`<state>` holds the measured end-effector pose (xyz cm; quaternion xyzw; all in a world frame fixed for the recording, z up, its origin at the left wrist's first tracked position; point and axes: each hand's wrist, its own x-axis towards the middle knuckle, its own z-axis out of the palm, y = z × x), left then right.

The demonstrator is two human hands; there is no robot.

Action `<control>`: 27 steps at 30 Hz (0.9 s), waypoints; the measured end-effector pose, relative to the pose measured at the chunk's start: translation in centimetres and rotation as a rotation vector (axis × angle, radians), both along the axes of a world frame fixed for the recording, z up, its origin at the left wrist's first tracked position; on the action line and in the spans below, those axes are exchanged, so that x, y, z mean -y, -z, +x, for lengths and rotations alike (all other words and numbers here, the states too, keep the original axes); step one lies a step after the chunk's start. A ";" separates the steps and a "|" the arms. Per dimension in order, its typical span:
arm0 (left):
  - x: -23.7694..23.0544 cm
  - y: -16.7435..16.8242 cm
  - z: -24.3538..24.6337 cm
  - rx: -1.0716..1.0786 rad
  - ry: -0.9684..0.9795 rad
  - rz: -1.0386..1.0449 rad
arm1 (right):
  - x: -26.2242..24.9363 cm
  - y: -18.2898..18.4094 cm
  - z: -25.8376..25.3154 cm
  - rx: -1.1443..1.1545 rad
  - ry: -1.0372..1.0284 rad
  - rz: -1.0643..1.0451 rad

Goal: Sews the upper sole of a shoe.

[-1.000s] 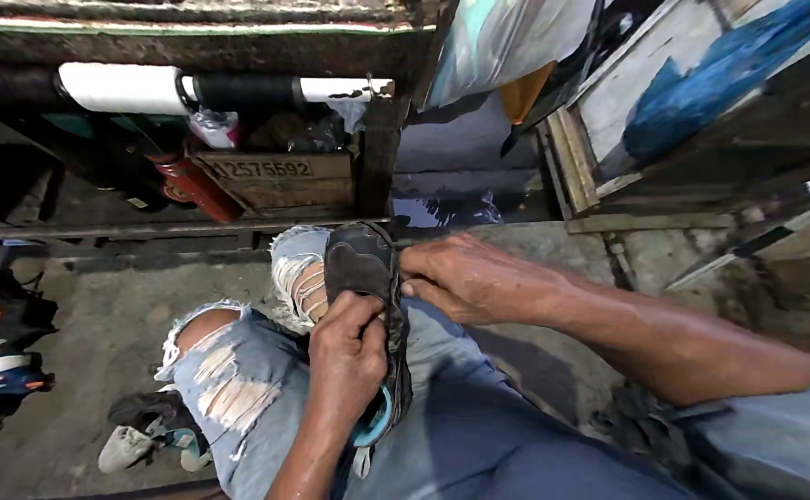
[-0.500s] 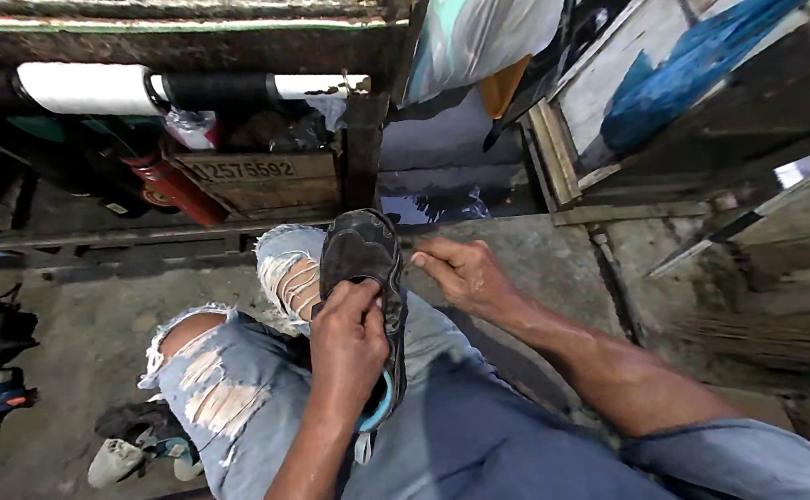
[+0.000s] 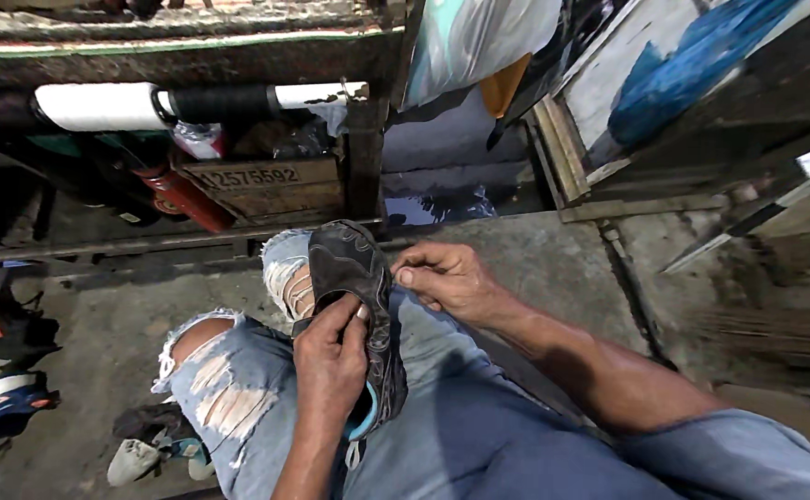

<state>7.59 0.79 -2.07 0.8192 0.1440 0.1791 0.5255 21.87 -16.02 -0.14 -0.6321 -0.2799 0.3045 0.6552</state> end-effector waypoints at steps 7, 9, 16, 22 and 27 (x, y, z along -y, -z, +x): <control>0.0 0.4 0.1 -0.021 -0.044 0.054 | 0.0 0.3 -0.6 -0.190 0.014 0.019; 0.0 0.5 0.1 -0.060 -0.058 0.067 | 0.2 0.2 -0.9 -0.311 -0.005 0.069; -0.4 0.5 0.0 -0.123 -0.054 0.005 | 0.9 1.4 -1.7 -0.844 -0.443 0.400; -0.5 0.6 0.0 -0.138 -0.052 0.035 | 0.6 0.2 -0.5 -0.498 -0.143 0.227; -0.5 0.7 0.0 -0.145 -0.068 0.018 | 0.7 -0.3 -0.7 -0.563 -0.418 0.199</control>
